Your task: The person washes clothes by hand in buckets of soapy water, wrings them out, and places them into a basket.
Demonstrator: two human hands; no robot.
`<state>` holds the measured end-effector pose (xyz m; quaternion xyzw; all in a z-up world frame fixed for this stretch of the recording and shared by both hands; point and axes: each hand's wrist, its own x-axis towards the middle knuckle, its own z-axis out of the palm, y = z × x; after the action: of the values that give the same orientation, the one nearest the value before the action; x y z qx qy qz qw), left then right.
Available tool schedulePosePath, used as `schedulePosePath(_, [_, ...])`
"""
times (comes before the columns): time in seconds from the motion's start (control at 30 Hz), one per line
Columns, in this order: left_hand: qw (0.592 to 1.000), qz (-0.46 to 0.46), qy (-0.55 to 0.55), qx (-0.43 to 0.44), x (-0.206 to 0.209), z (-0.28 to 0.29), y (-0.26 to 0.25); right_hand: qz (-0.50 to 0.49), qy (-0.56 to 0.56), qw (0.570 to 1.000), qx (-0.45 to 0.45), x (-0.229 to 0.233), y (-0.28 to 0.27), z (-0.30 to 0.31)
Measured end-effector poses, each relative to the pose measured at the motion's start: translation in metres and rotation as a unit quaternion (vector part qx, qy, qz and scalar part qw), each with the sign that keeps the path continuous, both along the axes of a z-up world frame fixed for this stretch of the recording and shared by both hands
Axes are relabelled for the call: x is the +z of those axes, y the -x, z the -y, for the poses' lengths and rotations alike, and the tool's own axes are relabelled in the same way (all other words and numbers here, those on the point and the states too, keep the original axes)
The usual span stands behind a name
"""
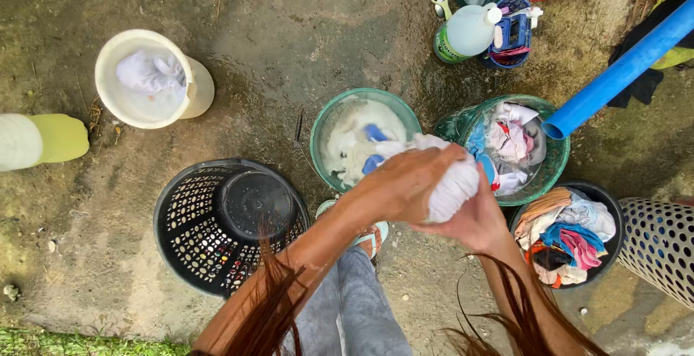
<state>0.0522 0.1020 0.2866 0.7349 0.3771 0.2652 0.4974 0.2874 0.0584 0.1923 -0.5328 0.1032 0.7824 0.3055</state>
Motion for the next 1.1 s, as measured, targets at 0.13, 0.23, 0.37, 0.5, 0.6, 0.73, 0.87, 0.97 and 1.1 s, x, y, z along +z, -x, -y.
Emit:
schedulePosePath(0.13, [0.994, 0.067, 0.06, -0.059, 0.024, 0.01, -0.009, -0.253, -0.148, 0.952, -0.091, -0.045, 0.04, -0.014])
schedulePosePath(0.23, [0.931, 0.301, 0.172, 0.11, 0.005, 0.01, 0.013, -0.212, -0.143, 0.961, -0.107, -0.036, 0.075, -0.046])
schedulePosePath(0.37, [0.698, 0.544, 0.344, 0.313, -0.045, 0.017, 0.036, -0.034, -0.166, 0.982, -0.078, 0.029, 0.091, -0.074])
schedulePosePath(0.5, [0.473, 0.64, 0.493, 0.352, -0.091, 0.011, 0.031, 0.3, -0.437, 0.837, 0.138, 0.083, 0.116, -0.076])
schedulePosePath(0.6, [0.544, 0.591, 0.543, 0.245, -0.109, -0.01, 0.031, 0.452, -0.713, 0.459, 0.277, 0.112, 0.125, -0.067])
schedulePosePath(0.73, [0.793, 0.467, 0.389, -0.039, -0.119, -0.043, 0.041, 0.431, -0.802, 0.252, 0.328, 0.119, 0.141, -0.033])
schedulePosePath(0.87, [0.915, 0.109, 0.359, -0.147, -0.128, -0.077, -0.009, 0.501, -0.773, 0.134, 0.366, 0.092, 0.146, -0.003])
schedulePosePath(0.97, [0.919, -0.137, 0.3, -0.214, -0.154, -0.085, -0.041, 0.465, -0.748, 0.139, 0.452, 0.048, 0.156, 0.007])
schedulePosePath(1.1, [0.867, -0.131, 0.457, -0.147, -0.195, -0.085, -0.062, 0.386, -0.745, 0.333, 0.43, 0.037, 0.13, -0.005])
